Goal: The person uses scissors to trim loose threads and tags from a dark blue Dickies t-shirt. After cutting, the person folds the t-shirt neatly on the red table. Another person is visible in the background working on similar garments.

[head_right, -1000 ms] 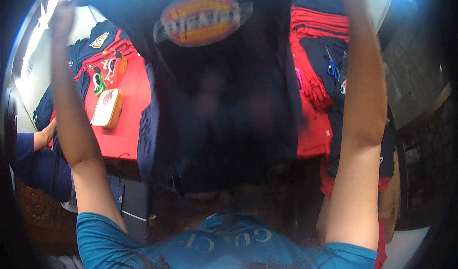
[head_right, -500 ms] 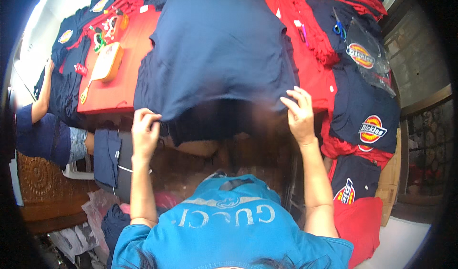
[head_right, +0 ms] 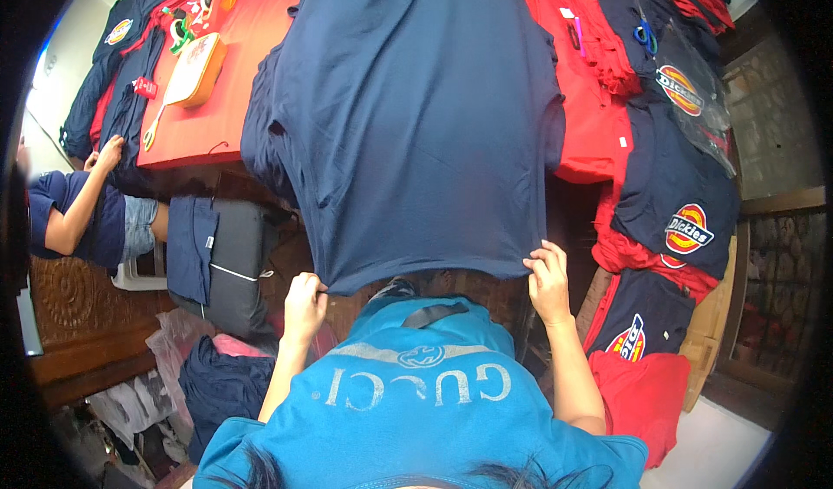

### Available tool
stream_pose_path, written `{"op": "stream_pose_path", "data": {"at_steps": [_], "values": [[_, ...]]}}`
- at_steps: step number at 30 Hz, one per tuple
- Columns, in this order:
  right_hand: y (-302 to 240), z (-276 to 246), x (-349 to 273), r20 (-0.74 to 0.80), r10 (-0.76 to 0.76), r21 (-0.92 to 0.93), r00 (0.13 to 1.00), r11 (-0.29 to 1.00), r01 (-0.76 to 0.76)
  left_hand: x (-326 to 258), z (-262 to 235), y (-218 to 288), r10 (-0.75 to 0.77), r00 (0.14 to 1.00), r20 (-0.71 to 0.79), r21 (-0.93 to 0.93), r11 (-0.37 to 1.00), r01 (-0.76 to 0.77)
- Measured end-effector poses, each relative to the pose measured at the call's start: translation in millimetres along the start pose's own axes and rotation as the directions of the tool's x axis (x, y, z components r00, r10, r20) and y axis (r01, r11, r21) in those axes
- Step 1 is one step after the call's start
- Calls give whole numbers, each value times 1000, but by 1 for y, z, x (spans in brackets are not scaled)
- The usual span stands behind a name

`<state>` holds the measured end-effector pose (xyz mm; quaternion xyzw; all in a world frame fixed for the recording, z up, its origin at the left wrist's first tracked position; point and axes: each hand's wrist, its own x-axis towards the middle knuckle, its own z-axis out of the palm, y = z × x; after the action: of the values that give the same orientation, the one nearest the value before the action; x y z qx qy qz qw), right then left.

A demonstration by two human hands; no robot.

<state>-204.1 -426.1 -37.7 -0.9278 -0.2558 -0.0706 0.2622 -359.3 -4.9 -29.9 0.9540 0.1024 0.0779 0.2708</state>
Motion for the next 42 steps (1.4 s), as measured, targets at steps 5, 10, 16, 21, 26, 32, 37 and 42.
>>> {"op": "stream_pose_path", "data": {"at_steps": [5, 10, 16, 21, 26, 32, 37, 42], "values": [[2, -11, -20, 394, 43, 1, 918, 999, -48, -24, -2, -11, -109, 903, 417, 77, 993, 85], [-13, -28, 25, 714, 131, -83, 688, 991, -102, 26, -29, 17, -243, 631, 736, 264, 962, 62], [-72, 53, 217, -160, -400, -23, 902, 915, 402, 207, 43, 109, 471, 824, -316, 24, 872, -489], [-48, 98, 252, -154, -290, -118, 944, 954, 274, 258, 67, 90, 375, 913, -159, 239, 912, -333], [-57, 72, 274, -14, -72, -141, 997, 988, 70, 293, 45, 88, 200, 980, 16, 181, 963, -200], [-6, 87, 379, -23, -174, -170, 985, 971, 167, 413, 33, 44, 250, 962, 110, 296, 916, -272], [9, 76, 403, -29, 60, 125, 998, 991, -56, 431, 28, 18, 209, 975, -72, 234, 954, -187], [34, 66, 530, -500, -216, -184, 839, 973, 141, 556, -5, -1, 414, 629, -658, 342, 909, -239]]}}
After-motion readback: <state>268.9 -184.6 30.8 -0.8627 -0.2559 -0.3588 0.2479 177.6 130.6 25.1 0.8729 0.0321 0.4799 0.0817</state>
